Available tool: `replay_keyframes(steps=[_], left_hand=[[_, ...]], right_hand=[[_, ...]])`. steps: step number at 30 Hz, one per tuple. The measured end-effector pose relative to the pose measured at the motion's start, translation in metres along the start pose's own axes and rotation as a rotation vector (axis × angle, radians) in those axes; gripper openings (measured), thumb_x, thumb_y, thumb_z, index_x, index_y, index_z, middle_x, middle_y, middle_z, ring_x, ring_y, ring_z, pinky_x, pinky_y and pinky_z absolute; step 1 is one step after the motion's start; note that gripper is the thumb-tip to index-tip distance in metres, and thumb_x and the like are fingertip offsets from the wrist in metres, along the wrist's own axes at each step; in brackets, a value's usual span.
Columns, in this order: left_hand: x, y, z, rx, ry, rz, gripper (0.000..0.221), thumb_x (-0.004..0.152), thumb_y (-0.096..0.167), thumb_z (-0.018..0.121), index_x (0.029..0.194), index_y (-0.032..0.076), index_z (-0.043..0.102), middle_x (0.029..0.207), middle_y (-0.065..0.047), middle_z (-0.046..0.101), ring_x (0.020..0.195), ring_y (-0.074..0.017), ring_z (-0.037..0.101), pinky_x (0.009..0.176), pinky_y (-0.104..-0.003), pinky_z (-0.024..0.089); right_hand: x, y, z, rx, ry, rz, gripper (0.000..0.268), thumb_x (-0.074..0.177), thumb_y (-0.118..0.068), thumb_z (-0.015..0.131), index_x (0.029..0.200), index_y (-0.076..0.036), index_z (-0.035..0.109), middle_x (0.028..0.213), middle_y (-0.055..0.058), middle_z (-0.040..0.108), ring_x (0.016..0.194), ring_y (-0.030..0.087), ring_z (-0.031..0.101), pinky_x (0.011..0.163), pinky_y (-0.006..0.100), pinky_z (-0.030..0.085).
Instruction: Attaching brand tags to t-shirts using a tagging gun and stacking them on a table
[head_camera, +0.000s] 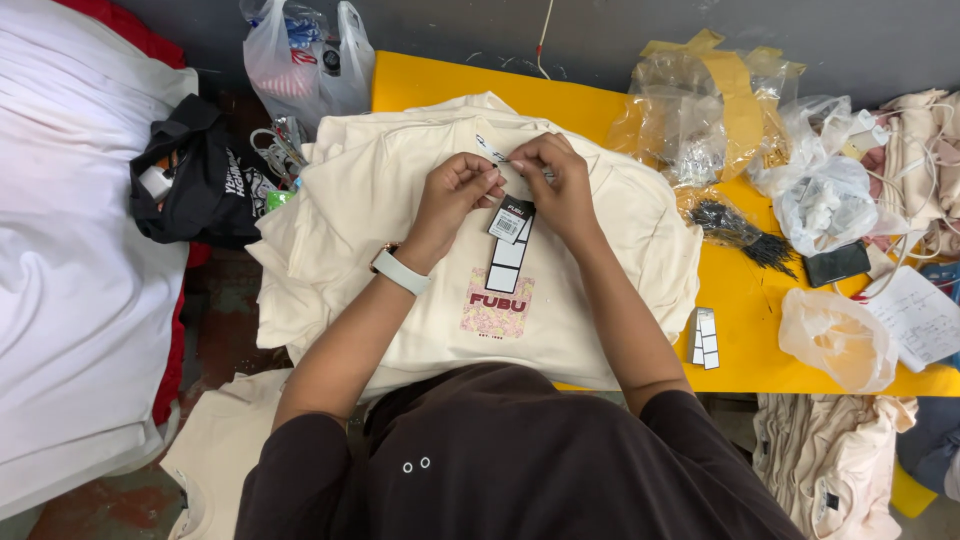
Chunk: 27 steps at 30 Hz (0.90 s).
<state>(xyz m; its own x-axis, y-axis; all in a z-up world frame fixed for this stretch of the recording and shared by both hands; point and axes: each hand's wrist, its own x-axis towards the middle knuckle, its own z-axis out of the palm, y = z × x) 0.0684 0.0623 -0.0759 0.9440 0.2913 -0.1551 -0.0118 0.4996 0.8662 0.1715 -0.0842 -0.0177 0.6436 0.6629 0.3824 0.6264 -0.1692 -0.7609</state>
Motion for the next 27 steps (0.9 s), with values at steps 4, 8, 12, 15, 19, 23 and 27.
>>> replay_keyframes(steps=[4,8,12,15,19,23,27], left_hand=[[-0.002,0.002,0.003,0.01,-0.006,0.021,0.007,0.1,0.009,0.067,0.106,0.006,0.066,0.094,-0.007,0.074,0.084,-0.0108,0.075,0.069,-0.017,0.061],[-0.003,0.002,0.004,0.048,-0.023,0.055,0.006,0.101,0.008,0.065,0.105,0.005,0.068,0.091,-0.007,0.074,0.082,-0.0104,0.075,0.068,-0.017,0.061],[0.0,-0.004,0.002,0.058,-0.03,0.057,0.007,0.101,0.008,0.065,0.106,0.004,0.068,0.091,-0.007,0.074,0.081,-0.0101,0.074,0.067,-0.017,0.061],[0.0,-0.004,0.003,0.053,-0.029,0.069,0.008,0.101,0.009,0.066,0.107,0.004,0.068,0.09,-0.008,0.074,0.081,-0.0104,0.075,0.067,-0.017,0.061],[0.001,-0.004,0.003,0.055,-0.025,0.073,0.006,0.101,0.008,0.065,0.106,0.004,0.068,0.089,-0.006,0.074,0.08,-0.0097,0.074,0.067,-0.016,0.061],[0.002,-0.009,0.002,0.056,-0.023,0.079,0.006,0.1,0.007,0.066,0.105,0.004,0.068,0.088,-0.006,0.073,0.079,-0.0095,0.075,0.066,-0.016,0.061],[0.001,-0.013,0.003,0.126,-0.033,0.118,0.007,0.099,0.008,0.069,0.105,0.004,0.068,0.088,-0.007,0.074,0.079,-0.0103,0.075,0.066,-0.018,0.062]], right_hand=[[-0.007,-0.011,-0.002,-0.115,0.085,-0.118,0.004,0.099,-0.007,0.071,0.097,-0.009,0.074,0.088,0.005,0.065,0.086,0.026,0.056,0.083,0.036,0.049],[-0.01,-0.005,0.0,-0.216,0.107,-0.2,0.006,0.101,-0.007,0.068,0.096,-0.01,0.071,0.09,0.004,0.065,0.088,0.027,0.055,0.084,0.037,0.049],[-0.007,-0.013,0.001,-0.219,0.103,-0.229,0.006,0.1,-0.005,0.067,0.095,-0.008,0.071,0.089,0.006,0.064,0.086,0.029,0.054,0.081,0.039,0.049],[-0.008,-0.012,0.002,-0.24,0.106,-0.26,0.006,0.1,-0.005,0.067,0.096,-0.007,0.069,0.089,0.007,0.063,0.085,0.03,0.053,0.079,0.04,0.049],[-0.009,-0.011,0.002,-0.247,0.126,-0.28,0.005,0.101,-0.006,0.066,0.097,-0.008,0.069,0.09,0.006,0.063,0.086,0.029,0.053,0.079,0.039,0.049],[-0.009,-0.011,0.005,-0.296,0.14,-0.318,0.007,0.1,-0.004,0.065,0.097,-0.009,0.068,0.089,0.006,0.061,0.085,0.029,0.052,0.077,0.039,0.049],[-0.011,-0.011,0.005,-0.41,0.131,-0.383,0.009,0.099,-0.002,0.063,0.095,-0.009,0.067,0.087,0.006,0.059,0.082,0.028,0.051,0.076,0.037,0.047]])
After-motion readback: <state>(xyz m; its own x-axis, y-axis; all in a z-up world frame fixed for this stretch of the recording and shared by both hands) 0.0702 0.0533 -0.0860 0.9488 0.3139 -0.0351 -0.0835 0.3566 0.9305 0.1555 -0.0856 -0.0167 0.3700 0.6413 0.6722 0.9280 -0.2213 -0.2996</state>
